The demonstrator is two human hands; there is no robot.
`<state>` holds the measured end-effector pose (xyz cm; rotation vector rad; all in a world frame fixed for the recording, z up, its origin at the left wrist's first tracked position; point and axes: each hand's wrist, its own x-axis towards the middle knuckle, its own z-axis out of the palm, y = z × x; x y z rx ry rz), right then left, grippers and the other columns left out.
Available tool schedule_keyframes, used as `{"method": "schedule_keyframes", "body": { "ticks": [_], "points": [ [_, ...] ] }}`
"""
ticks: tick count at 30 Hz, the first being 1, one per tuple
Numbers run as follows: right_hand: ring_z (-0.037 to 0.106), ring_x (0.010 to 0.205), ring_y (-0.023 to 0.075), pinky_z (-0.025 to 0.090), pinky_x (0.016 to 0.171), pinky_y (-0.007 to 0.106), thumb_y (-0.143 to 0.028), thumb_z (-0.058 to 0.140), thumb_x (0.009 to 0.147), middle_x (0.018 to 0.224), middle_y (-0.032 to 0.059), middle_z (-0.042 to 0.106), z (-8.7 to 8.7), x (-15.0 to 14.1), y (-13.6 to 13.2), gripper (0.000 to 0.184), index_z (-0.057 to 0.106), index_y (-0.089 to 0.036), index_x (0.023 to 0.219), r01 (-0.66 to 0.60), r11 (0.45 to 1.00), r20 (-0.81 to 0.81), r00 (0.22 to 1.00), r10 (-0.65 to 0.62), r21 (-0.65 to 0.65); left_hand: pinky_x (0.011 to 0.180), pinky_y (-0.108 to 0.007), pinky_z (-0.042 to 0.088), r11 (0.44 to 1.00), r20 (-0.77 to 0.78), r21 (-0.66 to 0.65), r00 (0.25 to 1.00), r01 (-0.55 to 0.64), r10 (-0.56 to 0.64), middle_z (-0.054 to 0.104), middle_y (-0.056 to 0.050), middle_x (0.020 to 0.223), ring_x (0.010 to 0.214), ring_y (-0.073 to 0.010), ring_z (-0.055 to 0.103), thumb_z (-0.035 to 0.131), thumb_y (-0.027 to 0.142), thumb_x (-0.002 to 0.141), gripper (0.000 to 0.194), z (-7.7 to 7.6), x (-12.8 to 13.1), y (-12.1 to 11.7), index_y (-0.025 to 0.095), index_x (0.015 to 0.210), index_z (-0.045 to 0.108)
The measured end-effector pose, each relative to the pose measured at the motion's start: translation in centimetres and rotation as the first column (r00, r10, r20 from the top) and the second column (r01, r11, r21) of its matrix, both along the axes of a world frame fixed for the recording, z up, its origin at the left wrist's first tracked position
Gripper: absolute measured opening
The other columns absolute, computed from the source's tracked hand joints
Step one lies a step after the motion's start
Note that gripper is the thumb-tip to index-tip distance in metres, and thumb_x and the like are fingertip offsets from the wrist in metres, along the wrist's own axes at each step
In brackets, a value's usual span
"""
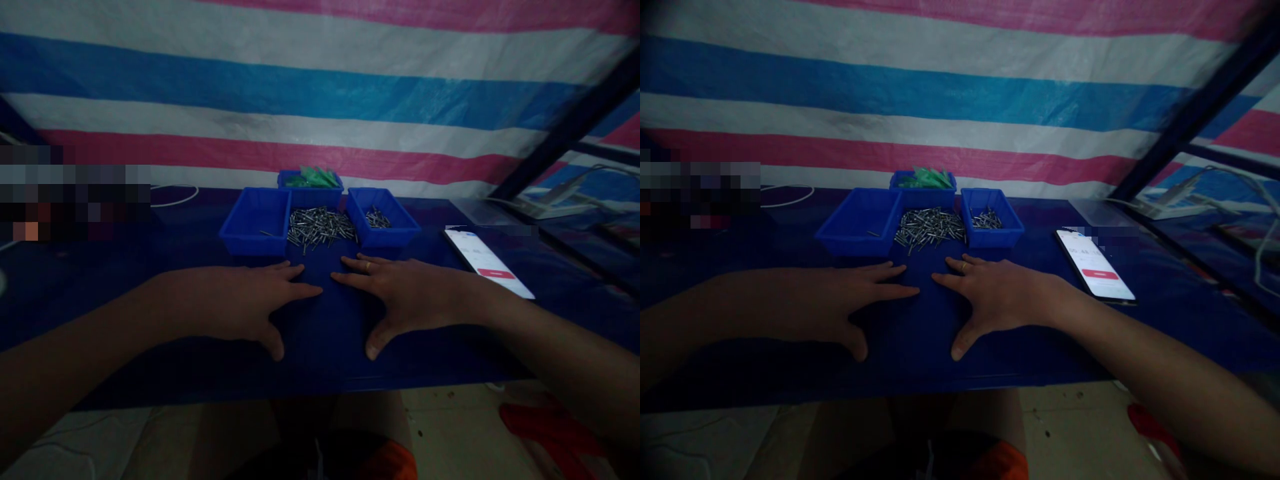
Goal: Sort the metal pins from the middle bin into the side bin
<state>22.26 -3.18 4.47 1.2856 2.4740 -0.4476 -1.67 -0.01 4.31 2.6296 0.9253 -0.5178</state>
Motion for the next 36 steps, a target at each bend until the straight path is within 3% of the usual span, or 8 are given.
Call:
{"method": "schedule_keyframes", "body": {
  "ticks": [3, 6, 9, 13, 17, 29, 32, 36],
  "points": [
    [0.031, 0.129, 0.0405, 0.04, 0.09, 0.058, -0.078, 0.048, 0.064, 0.148, 0.0159, 0.022, -0.4, 0.0, -0.5, 0.1, 0.023, -0.023, 0.143, -0.011, 0.995, -0.022, 1.0, 0.013, 0.095, 0.079, -0.034, 0.048, 0.972, 0.074, 0.23, 0.997, -0.051, 0.034, 0.059, -0.007, 0.115, 0.097, -0.0222, 0.061, 0.05, 0.034, 0.086, 0.037, -0.3, 1.1, 0.3, 0.025, 0.121, 0.051],
    [0.052, 0.112, 0.0346, 0.047, 0.081, 0.05, -0.068, 0.04, 0.079, 0.132, 0.0167, 0.049, -1.0, -0.6, -0.5, 0.076, 0.041, -0.017, 0.135, 0.012, 0.952, -0.067, 0.998, 0.009, 0.305, 0.056, -0.027, 0.045, 0.854, 0.089, 0.52, 0.996, -0.024, -0.027, 0.062, -0.006, 0.093, 0.076, -0.0199, 0.063, 0.041, 0.026, 0.089, 0.022, -1.3, 2.3, 0.2, 0.018, 0.101, 0.057],
    [0.061, 0.091, 0.0275, 0.05, 0.072, 0.041, -0.056, 0.042, 0.085, 0.106, 0.012, 0.063, -1.6, -1.3, -0.1, 0.055, 0.054, -0.015, 0.121, 0.012, 0.892, -0.088, 0.996, 0.031, 0.452, 0.047, -0.024, 0.037, 0.754, 0.122, 0.655, 0.992, -0.05, -0.041, 0.058, -0.004, 0.085, 0.071, -0.0187, 0.061, 0.038, 0.022, 0.089, 0.019, -2.6, 2.7, 0.0, 0.017, 0.094, 0.056],
    [0.062, 0.083, 0.0231, 0.048, 0.07, 0.035, -0.04, 0.046, 0.088, 0.091, 0.0081, 0.065, -2.2, -1.6, 0.5, 0.036, 0.058, -0.015, 0.112, 0.063, 0.854, -0.139, 0.99, 0.011, 0.517, 0.047, -0.024, 0.035, 0.735, 0.174, 0.674, 0.983, -0.08, -0.052, 0.057, -0.003, 0.085, 0.073, -0.0182, 0.06, 0.038, 0.024, 0.089, 0.018, -3.4, 2.3, -0.3, 0.019, 0.092, 0.055],
    [0.06, 0.085, 0.0227, 0.045, 0.076, 0.037, -0.037, 0.047, 0.088, 0.089, 0.008, 0.065, -2.5, -1.5, 0.7, 0.031, 0.06, -0.016, 0.107, 0.105, 0.838, -0.181, 0.984, -0.007, 0.535, 0.046, -0.024, 0.034, 0.743, 0.246, 0.644, 0.969, -0.181, 0.023, 0.058, -0.001, 0.085, 0.072, -0.0178, 0.06, 0.04, 0.03, 0.089, 0.018, -3.3, 2.3, -0.5, 0.021, 0.092, 0.055],
    [0.059, 0.084, 0.0192, 0.046, 0.072, 0.031, -0.034, 0.042, 0.09, 0.098, 0.0088, 0.059, -2.6, -1.2, 0.7, 0.031, 0.058, -0.016, 0.11, 0.04, 0.881, -0.164, 0.986, 0.043, 0.472, 0.044, -0.023, 0.036, 0.721, 0.234, 0.648, 0.965, -0.246, 0.119, 0.052, -0.005, 0.11, 0.063, -0.015, 0.061, 0.032, 0.036, 0.091, 0.031, -3.5, 2.5, -0.8, 0.024, 0.115, 0.047],
    [0.058, 0.084, 0.0196, 0.045, 0.071, 0.031, -0.036, 0.041, 0.09, 0.098, 0.0092, 0.058, -2.6, -1.0, 0.8, 0.032, 0.058, -0.016, 0.11, 0.026, 0.884, -0.164, 0.985, 0.057, 0.466, 0.042, -0.022, 0.033, 0.735, 0.249, 0.637, 0.964, -0.232, 0.089, 0.052, -0.006, 0.103, 0.06, -0.0136, 0.059, 0.032, 0.033, 0.09, 0.027, -3.4, 2.5, -0.8, 0.021, 0.109, 0.048],
    [0.058, 0.084, 0.0201, 0.046, 0.071, 0.032, -0.034, 0.041, 0.09, 0.098, 0.0098, 0.057, -2.6, -1.0, 0.8, 0.031, 0.059, -0.015, 0.106, 0.02, 0.885, -0.164, 0.984, 0.064, 0.466, 0.042, -0.022, 0.033, 0.727, 0.321, 0.659, 0.946, -0.193, -0.041, 0.052, -0.004, 0.091, 0.059, -0.0125, 0.056, 0.037, 0.029, 0.088, 0.018, -3.4, 2.6, -0.9, 0.018, 0.095, 0.049]
  ]
}}
